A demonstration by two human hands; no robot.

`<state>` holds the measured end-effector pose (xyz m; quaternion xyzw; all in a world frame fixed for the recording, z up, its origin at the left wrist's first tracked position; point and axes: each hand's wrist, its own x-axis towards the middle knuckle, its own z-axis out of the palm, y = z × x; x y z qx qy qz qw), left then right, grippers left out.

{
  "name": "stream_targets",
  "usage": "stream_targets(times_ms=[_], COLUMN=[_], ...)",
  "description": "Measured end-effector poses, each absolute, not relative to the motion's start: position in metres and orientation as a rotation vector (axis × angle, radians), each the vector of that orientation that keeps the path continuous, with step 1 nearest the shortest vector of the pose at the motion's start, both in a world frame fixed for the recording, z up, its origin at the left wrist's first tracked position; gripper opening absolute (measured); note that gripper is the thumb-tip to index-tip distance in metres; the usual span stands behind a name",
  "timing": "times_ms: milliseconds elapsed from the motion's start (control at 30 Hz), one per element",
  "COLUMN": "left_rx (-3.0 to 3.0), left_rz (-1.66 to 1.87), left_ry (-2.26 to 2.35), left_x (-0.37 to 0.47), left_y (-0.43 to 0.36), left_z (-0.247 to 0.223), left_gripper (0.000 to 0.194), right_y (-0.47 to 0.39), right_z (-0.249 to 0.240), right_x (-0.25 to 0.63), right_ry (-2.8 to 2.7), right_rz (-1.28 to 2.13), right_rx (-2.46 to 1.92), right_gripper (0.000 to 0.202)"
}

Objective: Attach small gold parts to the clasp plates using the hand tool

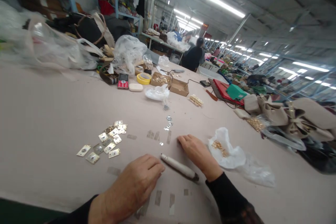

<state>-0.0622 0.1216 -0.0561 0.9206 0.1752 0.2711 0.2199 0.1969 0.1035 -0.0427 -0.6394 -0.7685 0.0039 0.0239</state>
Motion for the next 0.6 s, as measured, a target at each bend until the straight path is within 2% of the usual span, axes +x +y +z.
stream_targets(times_ms=[133, 267, 367, 500, 600], left_rx=[2.474, 2.285, 1.965, 1.572, 1.521], left_rz=[0.773, 0.986, 1.029, 0.934, 0.856], left_ry=[0.528, 0.577, 0.781, 0.831, 0.825], left_x=[-0.064, -0.062, -0.058, -0.051, -0.049], left_y=[0.118, 0.121, 0.126, 0.132, 0.133], left_z=[-0.053, -0.051, -0.055, -0.064, -0.066], left_gripper=[0.021, 0.026, 0.033, 0.040, 0.038], right_y=[0.116, 0.115, 0.102, 0.082, 0.068], right_z=[-0.040, -0.027, -0.022, -0.029, -0.028], right_x=[0.202, 0.187, 0.155, 0.107, 0.089], right_ry=[-2.339, -2.123, -1.939, -1.285, -1.056], right_rz=[0.103, 0.184, 0.280, 0.852, 1.006], right_rx=[-1.920, -1.966, -1.981, -1.564, -1.429], right_gripper=[0.025, 0.026, 0.022, 0.010, 0.013])
